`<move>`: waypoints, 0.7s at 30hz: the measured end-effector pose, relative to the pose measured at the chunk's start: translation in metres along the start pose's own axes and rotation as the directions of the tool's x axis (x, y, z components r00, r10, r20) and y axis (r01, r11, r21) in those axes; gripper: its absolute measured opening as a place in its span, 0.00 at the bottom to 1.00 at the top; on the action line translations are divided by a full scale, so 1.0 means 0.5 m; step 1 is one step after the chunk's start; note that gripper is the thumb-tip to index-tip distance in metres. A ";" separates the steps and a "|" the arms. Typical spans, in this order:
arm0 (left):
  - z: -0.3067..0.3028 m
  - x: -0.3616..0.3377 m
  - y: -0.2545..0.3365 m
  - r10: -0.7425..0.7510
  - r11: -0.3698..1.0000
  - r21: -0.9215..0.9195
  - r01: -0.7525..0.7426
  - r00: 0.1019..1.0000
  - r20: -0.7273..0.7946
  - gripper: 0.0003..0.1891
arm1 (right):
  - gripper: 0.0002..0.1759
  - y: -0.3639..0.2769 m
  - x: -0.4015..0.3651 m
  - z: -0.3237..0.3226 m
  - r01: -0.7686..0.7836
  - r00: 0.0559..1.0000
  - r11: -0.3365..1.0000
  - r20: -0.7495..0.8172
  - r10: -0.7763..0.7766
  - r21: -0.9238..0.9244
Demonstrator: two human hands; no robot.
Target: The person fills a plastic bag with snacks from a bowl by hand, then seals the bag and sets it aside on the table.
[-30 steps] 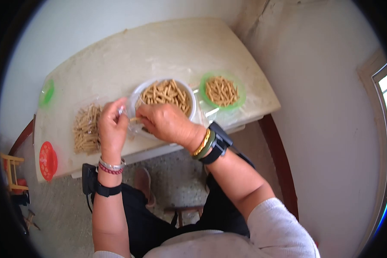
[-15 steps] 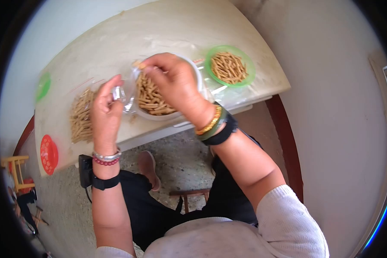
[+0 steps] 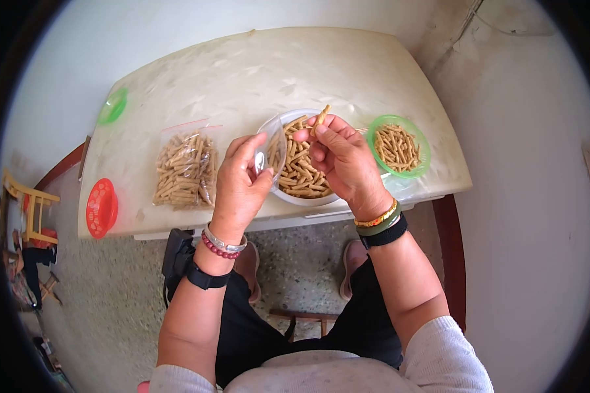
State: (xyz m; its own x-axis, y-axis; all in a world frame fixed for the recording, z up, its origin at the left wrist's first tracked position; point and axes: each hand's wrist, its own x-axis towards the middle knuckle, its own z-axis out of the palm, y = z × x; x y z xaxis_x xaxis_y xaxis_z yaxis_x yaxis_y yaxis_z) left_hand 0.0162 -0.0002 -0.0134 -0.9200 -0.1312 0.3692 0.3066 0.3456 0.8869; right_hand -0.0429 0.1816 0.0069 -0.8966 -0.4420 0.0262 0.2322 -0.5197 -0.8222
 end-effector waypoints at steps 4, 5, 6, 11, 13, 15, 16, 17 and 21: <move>-0.001 0.001 0.019 0.039 0.992 0.122 -0.040 0.999 0.012 0.29 | 0.05 0.012 -0.007 0.029 0.181 0.983 0.942 0.040 -0.177 -0.284; 0.000 0.001 0.019 0.038 0.992 0.122 -0.039 0.999 0.011 0.29 | 0.04 0.010 -0.012 0.038 0.166 0.985 0.919 0.023 -0.169 -0.358; 0.002 0.002 0.019 0.041 0.992 0.118 -0.042 0.999 0.016 0.29 | 0.04 0.024 -0.007 0.037 0.165 0.985 0.919 0.023 -0.168 -0.357; 0.012 0.004 0.009 0.063 0.994 0.088 -0.062 0.998 -0.012 0.28 | 0.06 0.059 -0.002 0.041 0.389 0.895 0.509 0.184 -0.406 -0.768; 0.008 0.005 0.005 0.061 0.997 0.046 -0.061 0.998 -0.006 0.28 | 0.07 0.056 -0.007 0.044 0.354 0.895 0.362 0.199 -0.400 -0.862; 0.005 0.006 0.010 0.061 0.996 0.066 -0.059 0.998 -0.030 0.28 | 0.09 0.054 -0.009 0.044 0.304 0.908 0.289 0.184 -0.377 -0.908; 0.003 0.006 0.012 0.062 0.995 0.086 -0.058 0.997 -0.051 0.28 | 0.09 0.053 -0.009 0.043 0.304 0.908 0.289 0.185 -0.376 -0.908; 0.003 0.006 0.014 0.061 0.995 0.084 -0.057 0.997 -0.053 0.28 | 0.10 0.053 -0.010 0.043 0.288 0.910 0.253 0.182 -0.372 -0.923; 0.004 0.004 0.017 0.088 0.987 0.143 -0.074 0.992 -0.092 0.28 | 0.11 0.047 -0.014 0.046 0.260 0.919 0.186 0.183 -0.350 -0.947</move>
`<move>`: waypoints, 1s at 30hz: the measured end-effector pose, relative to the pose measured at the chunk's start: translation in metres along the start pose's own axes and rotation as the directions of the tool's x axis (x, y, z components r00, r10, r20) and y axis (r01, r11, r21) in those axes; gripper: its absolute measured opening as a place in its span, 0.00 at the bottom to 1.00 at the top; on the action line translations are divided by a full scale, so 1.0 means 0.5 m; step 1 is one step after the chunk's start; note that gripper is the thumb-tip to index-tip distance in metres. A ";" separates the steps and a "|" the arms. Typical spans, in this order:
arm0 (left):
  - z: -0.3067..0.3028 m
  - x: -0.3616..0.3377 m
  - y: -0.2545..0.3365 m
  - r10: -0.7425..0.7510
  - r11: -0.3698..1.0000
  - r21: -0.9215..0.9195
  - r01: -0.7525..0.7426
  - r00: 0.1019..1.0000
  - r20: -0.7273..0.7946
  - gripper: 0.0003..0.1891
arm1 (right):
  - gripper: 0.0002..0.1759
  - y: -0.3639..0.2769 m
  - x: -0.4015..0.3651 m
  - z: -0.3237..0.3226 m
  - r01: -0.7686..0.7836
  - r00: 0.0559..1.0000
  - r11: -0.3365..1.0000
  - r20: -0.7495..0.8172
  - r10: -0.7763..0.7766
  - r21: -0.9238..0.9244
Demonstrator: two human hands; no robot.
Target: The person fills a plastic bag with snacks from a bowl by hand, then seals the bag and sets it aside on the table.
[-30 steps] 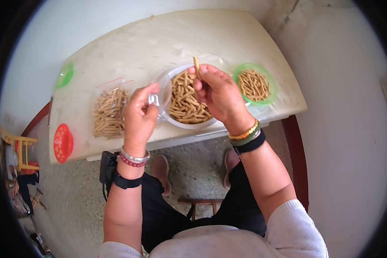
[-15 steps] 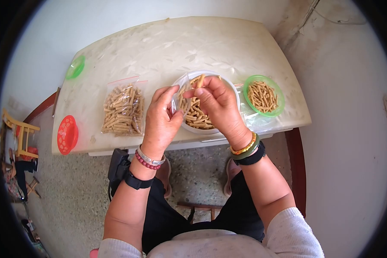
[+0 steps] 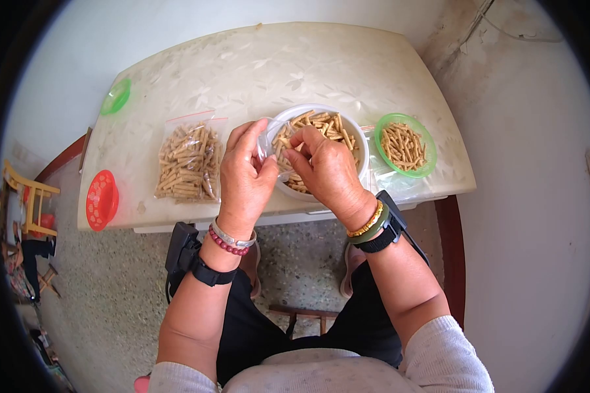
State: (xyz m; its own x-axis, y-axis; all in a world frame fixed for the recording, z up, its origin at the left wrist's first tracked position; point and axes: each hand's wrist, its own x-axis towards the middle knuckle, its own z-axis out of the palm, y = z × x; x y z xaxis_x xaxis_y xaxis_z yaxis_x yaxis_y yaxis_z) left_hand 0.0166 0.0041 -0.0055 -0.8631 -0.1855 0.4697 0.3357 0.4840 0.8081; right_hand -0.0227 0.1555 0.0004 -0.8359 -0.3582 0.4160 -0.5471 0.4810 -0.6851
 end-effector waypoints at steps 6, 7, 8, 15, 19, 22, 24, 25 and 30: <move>0.001 0.001 0.000 0.008 1.000 0.029 -0.008 1.000 -0.008 0.28 | 0.13 0.014 0.018 -0.009 -0.086 0.990 0.907 -0.071 0.126 0.411; 0.000 0.002 -0.001 0.011 1.000 0.015 -0.010 1.000 -0.021 0.28 | 0.13 0.029 0.026 -0.018 -0.087 0.990 0.907 -0.069 0.126 0.411; -0.002 0.002 -0.001 0.008 1.000 0.015 -0.008 1.000 -0.023 0.28 | 0.12 0.051 0.032 -0.032 -0.118 0.981 0.916 -0.097 0.167 0.383; -0.008 0.029 -0.025 0.063 0.993 0.101 -0.055 0.995 -0.072 0.30 | 0.06 0.103 0.019 -0.069 -0.116 0.993 0.969 -0.005 0.117 -0.217; -0.003 0.058 -0.034 0.233 0.956 0.221 -0.192 0.956 -0.177 0.30 | 0.07 0.116 0.018 -0.034 -0.141 0.983 0.940 0.070 0.171 -0.312; 0.003 0.047 -0.017 0.217 0.967 0.174 -0.186 0.959 -0.181 0.29 | 0.07 0.118 0.021 -0.010 -0.107 0.988 0.895 0.055 0.145 -0.434; 0.003 0.035 -0.016 0.141 0.982 0.149 -0.120 0.980 -0.139 0.28 | 0.07 0.110 0.022 0.001 -0.079 0.976 0.789 0.114 0.186 -0.609; 0.004 0.029 -0.026 0.118 0.982 0.161 -0.104 0.990 -0.079 0.27 | 0.07 0.113 0.023 0.006 -0.077 0.976 0.791 0.117 0.184 -0.607; -0.004 0.011 -0.021 0.088 0.979 0.187 -0.083 0.996 -0.018 0.23 | 0.09 0.103 0.015 -0.008 -0.162 0.969 0.864 0.091 0.232 -0.477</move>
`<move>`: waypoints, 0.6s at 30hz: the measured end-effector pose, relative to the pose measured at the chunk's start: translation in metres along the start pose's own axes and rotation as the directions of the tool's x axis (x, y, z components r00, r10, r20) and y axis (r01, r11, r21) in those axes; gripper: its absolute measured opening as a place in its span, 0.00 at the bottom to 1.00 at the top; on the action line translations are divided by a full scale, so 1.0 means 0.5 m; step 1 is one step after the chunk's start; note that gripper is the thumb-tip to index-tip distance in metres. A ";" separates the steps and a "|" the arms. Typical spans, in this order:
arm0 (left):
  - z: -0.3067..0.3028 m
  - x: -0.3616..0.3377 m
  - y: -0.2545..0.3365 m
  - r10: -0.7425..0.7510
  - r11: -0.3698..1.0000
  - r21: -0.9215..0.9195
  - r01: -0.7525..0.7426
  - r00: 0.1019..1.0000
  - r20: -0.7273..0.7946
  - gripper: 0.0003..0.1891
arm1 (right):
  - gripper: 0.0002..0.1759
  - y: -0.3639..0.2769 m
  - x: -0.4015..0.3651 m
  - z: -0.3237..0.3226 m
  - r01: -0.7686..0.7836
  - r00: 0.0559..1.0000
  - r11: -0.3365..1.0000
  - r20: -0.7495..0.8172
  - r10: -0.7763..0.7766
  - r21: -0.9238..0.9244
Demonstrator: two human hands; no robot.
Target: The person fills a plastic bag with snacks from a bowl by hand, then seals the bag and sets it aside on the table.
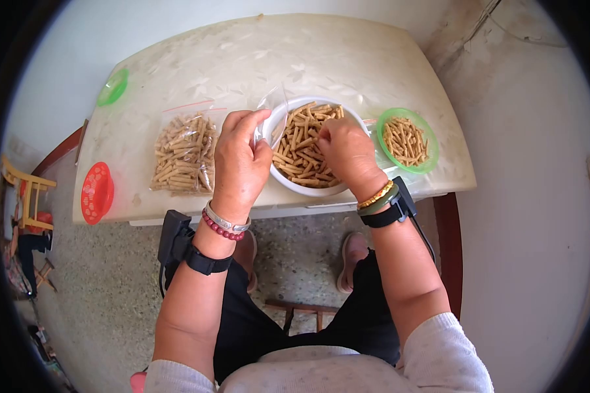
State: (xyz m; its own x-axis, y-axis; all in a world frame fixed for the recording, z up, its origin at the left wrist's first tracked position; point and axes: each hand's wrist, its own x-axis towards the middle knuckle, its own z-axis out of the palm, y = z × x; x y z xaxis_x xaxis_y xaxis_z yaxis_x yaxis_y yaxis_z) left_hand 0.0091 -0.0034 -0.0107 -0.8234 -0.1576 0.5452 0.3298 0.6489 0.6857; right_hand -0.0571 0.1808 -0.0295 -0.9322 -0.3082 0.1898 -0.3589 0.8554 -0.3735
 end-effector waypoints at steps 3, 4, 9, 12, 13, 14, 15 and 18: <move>-0.010 0.001 0.013 0.009 0.999 -0.033 -0.009 1.000 -0.009 0.24 | 0.10 0.017 0.002 -0.012 -0.037 0.999 0.950 0.023 0.031 0.309; -0.018 0.002 0.026 -0.022 0.999 -0.040 0.022 1.000 0.003 0.23 | 0.10 0.018 0.003 -0.016 -0.037 0.999 0.951 0.023 0.031 0.308; -0.006 0.000 0.020 -0.020 0.995 -0.098 0.023 0.999 0.031 0.23 | 0.10 -0.004 0.001 -0.058 -0.273 0.955 0.291 0.295 -0.032 0.917; 0.003 -0.006 0.021 0.001 0.995 -0.103 0.004 0.999 0.041 0.23 | 0.10 -0.009 -0.003 -0.065 -0.366 0.926 0.148 0.376 -0.041 0.919; 0.004 -0.007 0.021 0.001 0.995 -0.103 0.003 0.999 0.041 0.23 | 0.10 -0.008 -0.003 -0.065 -0.366 0.926 0.148 0.376 -0.041 0.919; 0.006 -0.009 0.020 0.004 0.994 -0.111 0.000 0.999 0.035 0.23 | 0.09 -0.006 -0.003 -0.066 -0.371 0.923 0.133 0.380 -0.053 0.919; 0.007 -0.011 0.021 0.008 0.993 -0.120 -0.004 1.000 0.029 0.24 | 0.09 -0.004 -0.003 -0.067 -0.376 0.921 0.118 0.385 -0.064 0.919; 0.005 -0.009 0.030 -0.018 0.994 -0.110 0.022 0.999 0.033 0.23 | 0.08 0.001 -0.003 -0.068 -0.359 0.924 0.090 0.368 -0.104 0.929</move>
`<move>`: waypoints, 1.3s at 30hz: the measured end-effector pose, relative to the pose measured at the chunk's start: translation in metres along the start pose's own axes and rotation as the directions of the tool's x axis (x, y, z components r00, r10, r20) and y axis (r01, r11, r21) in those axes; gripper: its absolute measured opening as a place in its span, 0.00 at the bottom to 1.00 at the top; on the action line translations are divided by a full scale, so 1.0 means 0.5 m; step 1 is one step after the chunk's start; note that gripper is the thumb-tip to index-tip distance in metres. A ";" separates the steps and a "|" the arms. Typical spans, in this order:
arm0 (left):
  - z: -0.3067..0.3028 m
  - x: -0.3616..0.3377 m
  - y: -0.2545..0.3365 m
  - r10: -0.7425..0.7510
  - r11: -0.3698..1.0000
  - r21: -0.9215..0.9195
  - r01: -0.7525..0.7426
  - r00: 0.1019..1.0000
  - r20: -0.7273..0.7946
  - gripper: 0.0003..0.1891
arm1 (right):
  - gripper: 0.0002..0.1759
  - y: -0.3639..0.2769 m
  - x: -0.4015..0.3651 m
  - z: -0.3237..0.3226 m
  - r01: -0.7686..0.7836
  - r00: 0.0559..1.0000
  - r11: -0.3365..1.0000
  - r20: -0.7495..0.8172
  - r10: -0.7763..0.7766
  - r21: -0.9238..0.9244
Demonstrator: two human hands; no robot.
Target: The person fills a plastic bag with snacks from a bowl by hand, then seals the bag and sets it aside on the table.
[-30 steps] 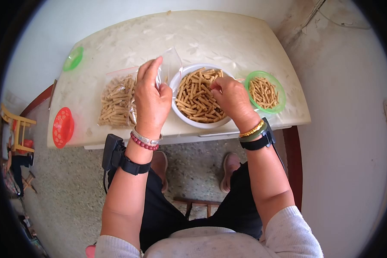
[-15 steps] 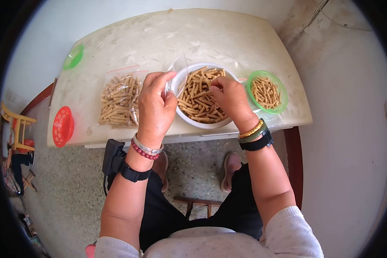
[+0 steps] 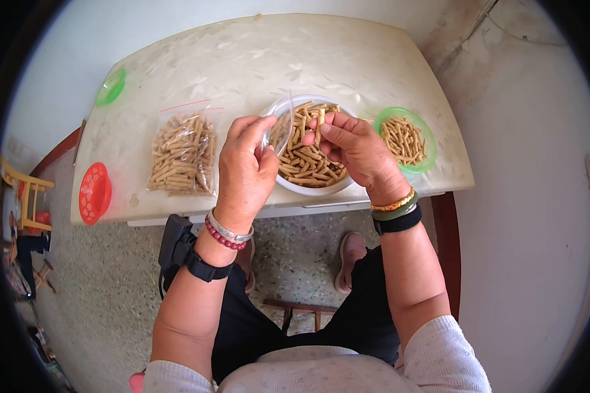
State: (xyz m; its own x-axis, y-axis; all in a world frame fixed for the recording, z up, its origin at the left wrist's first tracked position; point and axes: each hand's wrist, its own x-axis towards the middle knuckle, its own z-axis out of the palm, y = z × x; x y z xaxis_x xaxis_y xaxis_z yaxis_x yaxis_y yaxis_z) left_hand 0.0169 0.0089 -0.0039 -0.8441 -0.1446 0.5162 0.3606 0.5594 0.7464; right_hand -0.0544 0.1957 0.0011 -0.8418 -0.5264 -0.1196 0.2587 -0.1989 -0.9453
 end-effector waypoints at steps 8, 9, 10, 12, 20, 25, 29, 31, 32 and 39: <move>0.004 0.002 0.013 -0.011 0.999 -0.032 0.011 1.000 0.002 0.24 | 0.08 -0.010 -0.007 0.021 0.077 0.997 0.975 0.004 -0.079 0.209; 0.005 0.002 0.014 -0.017 0.999 -0.037 0.017 1.000 0.014 0.24 | 0.08 -0.009 -0.007 0.023 0.065 0.997 0.964 0.016 -0.072 0.257; 0.006 0.001 0.013 -0.017 0.999 -0.036 0.017 1.000 0.015 0.24 | 0.08 -0.008 -0.006 0.025 0.066 0.997 0.964 0.015 -0.072 0.258; 0.008 -0.001 0.009 -0.012 0.999 -0.034 0.012 1.000 0.021 0.25 | 0.08 -0.006 -0.005 0.028 0.062 0.997 0.955 0.025 -0.073 0.290; 0.006 0.000 0.007 -0.042 0.997 -0.059 0.041 0.999 -0.007 0.24 | 0.07 0.002 -0.001 0.034 0.143 0.990 0.966 -0.031 -0.139 0.214; 0.004 -0.003 0.001 -0.025 0.998 -0.056 0.025 1.000 0.012 0.26 | 0.06 0.021 0.007 0.075 0.415 0.904 0.910 -0.109 -0.413 0.000; 0.002 -0.002 0.000 -0.023 0.998 -0.060 0.023 1.000 0.008 0.26 | 0.07 0.052 0.018 0.080 0.539 0.761 0.614 0.020 -0.649 -0.576; -0.001 -0.001 0.000 -0.039 0.997 -0.071 0.039 0.999 0.008 0.26 | 0.07 0.044 0.010 0.090 0.484 0.752 0.482 0.065 -0.656 -0.730; -0.002 0.001 0.001 -0.036 0.996 -0.086 0.033 0.999 -0.029 0.25 | 0.07 0.038 0.006 0.094 0.454 0.758 0.449 0.068 -0.649 -0.769; -0.013 0.007 -0.013 -0.045 0.994 -0.104 0.036 0.995 -0.090 0.26 | 0.09 0.034 0.004 0.097 0.393 0.788 0.384 0.090 -0.609 -0.836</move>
State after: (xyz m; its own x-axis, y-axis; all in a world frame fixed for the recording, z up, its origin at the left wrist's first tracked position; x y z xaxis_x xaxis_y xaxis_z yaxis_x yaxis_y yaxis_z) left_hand 0.0141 -0.0005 -0.0043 -0.8205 -0.2425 0.5177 0.3698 0.4656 0.8041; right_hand -0.0287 0.1510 -0.0003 -0.7782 -0.3678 0.5091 -0.6270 0.4077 -0.6638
